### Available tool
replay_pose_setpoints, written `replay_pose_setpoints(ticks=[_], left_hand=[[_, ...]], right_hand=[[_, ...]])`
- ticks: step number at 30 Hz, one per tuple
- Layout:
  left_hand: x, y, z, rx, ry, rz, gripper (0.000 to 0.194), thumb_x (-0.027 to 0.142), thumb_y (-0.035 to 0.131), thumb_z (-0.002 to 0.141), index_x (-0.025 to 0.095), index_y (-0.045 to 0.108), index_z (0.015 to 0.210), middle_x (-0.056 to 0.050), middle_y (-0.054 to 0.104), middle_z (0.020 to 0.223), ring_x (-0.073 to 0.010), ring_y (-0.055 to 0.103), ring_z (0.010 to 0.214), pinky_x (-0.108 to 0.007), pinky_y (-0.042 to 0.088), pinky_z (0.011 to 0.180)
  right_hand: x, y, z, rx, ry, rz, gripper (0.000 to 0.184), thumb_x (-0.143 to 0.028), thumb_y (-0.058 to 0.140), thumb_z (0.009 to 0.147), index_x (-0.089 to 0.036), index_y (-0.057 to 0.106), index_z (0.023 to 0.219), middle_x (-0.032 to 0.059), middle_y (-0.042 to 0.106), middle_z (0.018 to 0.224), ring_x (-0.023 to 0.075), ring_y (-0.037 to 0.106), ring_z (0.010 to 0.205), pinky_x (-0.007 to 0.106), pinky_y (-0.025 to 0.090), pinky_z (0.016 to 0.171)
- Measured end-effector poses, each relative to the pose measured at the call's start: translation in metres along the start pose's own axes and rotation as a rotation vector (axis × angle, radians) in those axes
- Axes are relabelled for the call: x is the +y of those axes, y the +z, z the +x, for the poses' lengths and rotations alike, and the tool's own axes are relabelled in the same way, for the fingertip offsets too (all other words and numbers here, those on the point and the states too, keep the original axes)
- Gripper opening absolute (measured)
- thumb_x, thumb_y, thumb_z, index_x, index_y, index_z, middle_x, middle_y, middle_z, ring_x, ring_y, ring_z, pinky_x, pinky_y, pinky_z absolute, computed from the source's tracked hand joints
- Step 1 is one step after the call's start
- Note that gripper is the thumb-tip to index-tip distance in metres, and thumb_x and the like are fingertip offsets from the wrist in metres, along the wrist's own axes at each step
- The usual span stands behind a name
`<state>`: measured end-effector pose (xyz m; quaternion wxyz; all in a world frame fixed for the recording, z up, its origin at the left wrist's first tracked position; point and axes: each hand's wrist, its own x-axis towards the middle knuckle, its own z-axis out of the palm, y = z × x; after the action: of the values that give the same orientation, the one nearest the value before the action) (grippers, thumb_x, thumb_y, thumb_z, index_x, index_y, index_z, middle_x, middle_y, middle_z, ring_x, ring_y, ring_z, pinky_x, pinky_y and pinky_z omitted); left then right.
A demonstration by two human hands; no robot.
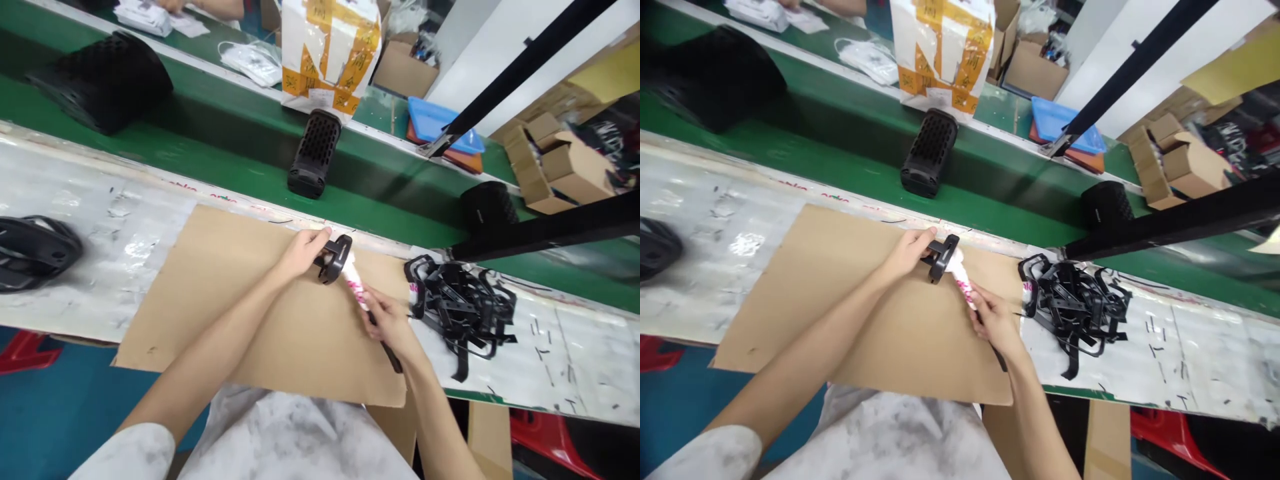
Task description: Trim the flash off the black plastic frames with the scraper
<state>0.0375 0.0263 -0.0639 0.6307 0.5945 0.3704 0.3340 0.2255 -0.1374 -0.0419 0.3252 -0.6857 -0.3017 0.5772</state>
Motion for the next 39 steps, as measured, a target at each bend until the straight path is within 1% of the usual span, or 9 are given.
replay_pose_setpoints(ticks=[4,8,11,15,21,26,31,35,39], left_hand=[[-0.001,-0.005,0.005,0.02,-0.029,-0.081,0.054,0.057,0.051,0.092,0.018,0.033,0.059,0.002,0.03,0.055,-0.008,0.028,0.051,-0.026,0.022,0.053],[0.008,-0.017,0.009,0.02,-0.047,-0.456,0.05,0.043,0.059,0.082,0.018,0.028,0.052,0.002,0.026,0.048,-0.0071,0.026,0.046,-0.024,0.023,0.05],[0.02,-0.027,0.008,-0.092,-0.108,-0.804,0.049,0.039,0.058,0.075,0.019,0.021,0.05,0.003,0.017,0.045,-0.0069,0.023,0.04,-0.023,0.026,0.046],[0.03,-0.033,0.004,-0.171,-0.146,-0.986,0.044,0.036,0.055,0.074,0.019,0.023,0.048,0.004,0.009,0.043,-0.0059,0.014,0.036,-0.022,0.025,0.041],[0.024,-0.033,0.005,-0.166,-0.155,-0.959,0.042,0.036,0.054,0.075,0.019,0.024,0.052,0.004,0.009,0.044,-0.0063,0.013,0.036,-0.023,0.021,0.039],[0.018,-0.025,0.007,-0.027,-0.094,-0.655,0.048,0.038,0.059,0.079,0.019,0.023,0.053,0.003,0.02,0.05,-0.0065,0.023,0.044,-0.025,0.021,0.047],[0.007,-0.008,0.007,0.06,-0.044,-0.284,0.054,0.059,0.058,0.09,0.017,0.036,0.064,0.002,0.033,0.058,-0.0073,0.029,0.053,-0.026,0.022,0.054],[0.002,-0.004,0.009,-0.023,-0.053,-0.543,0.033,0.042,0.062,0.081,0.017,0.04,0.08,0.002,0.043,0.067,-0.0081,0.038,0.058,-0.023,0.028,0.057],[0.005,-0.008,0.011,-0.006,-0.217,-0.679,0.021,0.029,0.06,0.083,0.016,0.044,0.089,0.003,0.045,0.068,-0.0074,0.041,0.055,-0.022,0.034,0.058]], right_hand=[[-0.006,-0.003,-0.01,-0.031,-0.058,-0.057,0.072,-0.061,0.064,0.093,-0.02,0.058,0.151,-0.0023,0.046,0.068,0.0043,0.035,0.045,0.016,0.023,0.039],[-0.006,-0.014,-0.033,0.04,-0.157,-0.028,0.064,-0.058,0.061,0.098,-0.022,0.058,0.151,-0.0005,0.05,0.073,0.0044,0.037,0.046,0.019,0.026,0.042],[0.003,-0.019,-0.047,0.136,-0.206,-0.021,0.062,-0.056,0.06,0.1,-0.023,0.057,0.152,0.0001,0.052,0.076,0.0047,0.038,0.046,0.021,0.029,0.044],[0.015,-0.018,-0.05,0.179,-0.226,-0.015,0.057,-0.054,0.059,0.101,-0.023,0.059,0.149,0.0007,0.055,0.077,0.0047,0.04,0.048,0.022,0.031,0.047],[0.016,-0.009,-0.047,0.209,-0.243,-0.024,0.063,-0.054,0.061,0.099,-0.016,0.058,0.15,0.001,0.053,0.074,0.0061,0.038,0.049,0.023,0.031,0.049],[0.016,-0.002,-0.045,0.183,-0.229,-0.198,0.063,-0.052,0.066,0.095,-0.023,0.058,0.151,0.0016,0.052,0.072,0.0104,0.039,0.055,0.025,0.034,0.052],[0.015,0.013,-0.034,0.202,-0.261,-0.294,0.064,-0.053,0.064,0.094,-0.026,0.059,0.151,0.0118,0.069,0.109,0.0213,0.056,0.078,0.029,0.047,0.061],[0.018,0.019,-0.026,0.218,-0.215,-0.234,0.066,-0.053,0.063,0.096,-0.027,0.053,0.155,0.007,0.066,0.091,0.0161,0.051,0.068,0.026,0.042,0.056],[0.016,0.017,-0.025,0.281,-0.193,-0.09,0.071,-0.057,0.064,0.095,-0.023,0.05,0.155,0.001,0.053,0.077,0.009,0.039,0.054,0.023,0.033,0.048]])
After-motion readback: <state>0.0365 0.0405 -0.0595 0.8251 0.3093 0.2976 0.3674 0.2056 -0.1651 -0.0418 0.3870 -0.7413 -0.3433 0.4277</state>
